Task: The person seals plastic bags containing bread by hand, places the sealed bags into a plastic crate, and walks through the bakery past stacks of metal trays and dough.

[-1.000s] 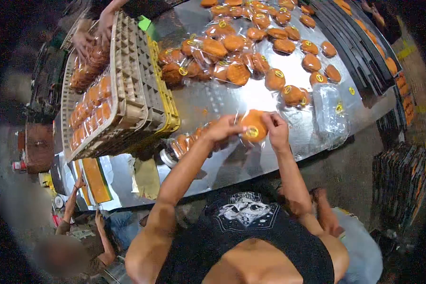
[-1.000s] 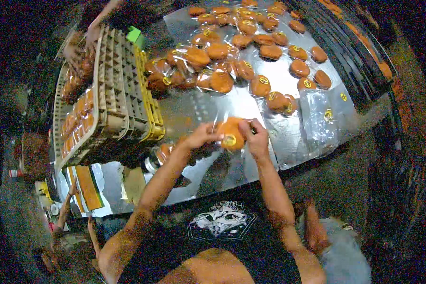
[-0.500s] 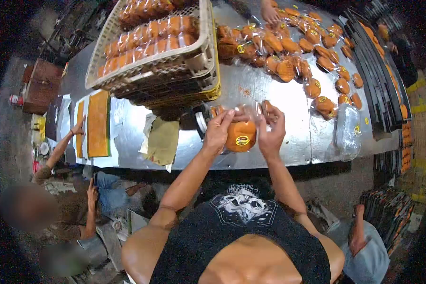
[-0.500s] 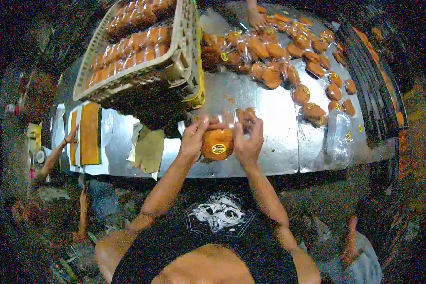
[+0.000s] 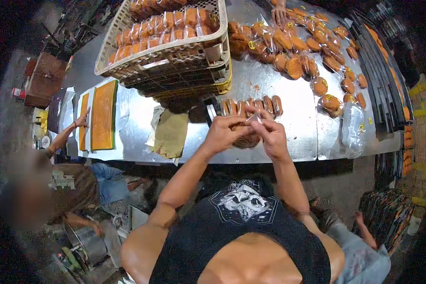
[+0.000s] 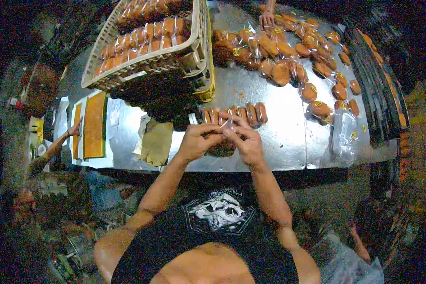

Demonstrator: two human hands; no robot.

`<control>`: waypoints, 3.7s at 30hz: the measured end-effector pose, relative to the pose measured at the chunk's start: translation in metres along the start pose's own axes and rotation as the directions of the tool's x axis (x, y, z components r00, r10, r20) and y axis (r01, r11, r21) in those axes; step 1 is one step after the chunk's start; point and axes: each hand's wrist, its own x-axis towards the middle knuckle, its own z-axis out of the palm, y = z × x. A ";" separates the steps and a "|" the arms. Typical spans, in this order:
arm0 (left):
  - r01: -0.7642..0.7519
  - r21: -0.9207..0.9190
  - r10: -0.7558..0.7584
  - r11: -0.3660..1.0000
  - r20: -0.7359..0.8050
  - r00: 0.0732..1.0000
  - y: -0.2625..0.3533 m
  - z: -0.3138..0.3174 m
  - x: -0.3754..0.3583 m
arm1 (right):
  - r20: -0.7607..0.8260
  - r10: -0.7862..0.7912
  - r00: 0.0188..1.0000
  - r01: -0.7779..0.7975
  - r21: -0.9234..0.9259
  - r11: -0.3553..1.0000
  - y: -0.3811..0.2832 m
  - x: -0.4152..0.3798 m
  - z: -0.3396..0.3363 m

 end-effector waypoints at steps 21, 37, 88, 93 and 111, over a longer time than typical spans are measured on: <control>0.090 0.044 -0.048 0.995 -0.582 0.812 -0.002 0.024 -0.048 | 0.334 0.471 0.816 -0.547 0.182 0.817 0.056 -0.019 0.038; 0.155 -0.884 -0.652 0.440 -0.196 0.732 -0.036 -0.063 -0.063 | 0.094 0.181 0.979 -0.095 -0.575 0.813 0.111 0.000 0.065; 0.430 -0.206 -0.264 0.879 0.541 0.798 -0.004 0.091 0.162 | -0.380 -0.071 0.922 -0.087 -0.381 0.920 0.011 0.058 -0.176; 0.527 -0.648 -0.296 0.550 0.438 0.849 -0.009 0.053 0.063 | 0.139 -0.029 0.990 0.074 -0.327 0.942 -0.017 0.066 -0.102; 0.283 -0.639 -0.431 0.715 -0.084 0.898 0.019 -0.008 -0.013 | -0.158 -0.421 0.893 0.209 -0.683 0.700 0.024 -0.011 0.051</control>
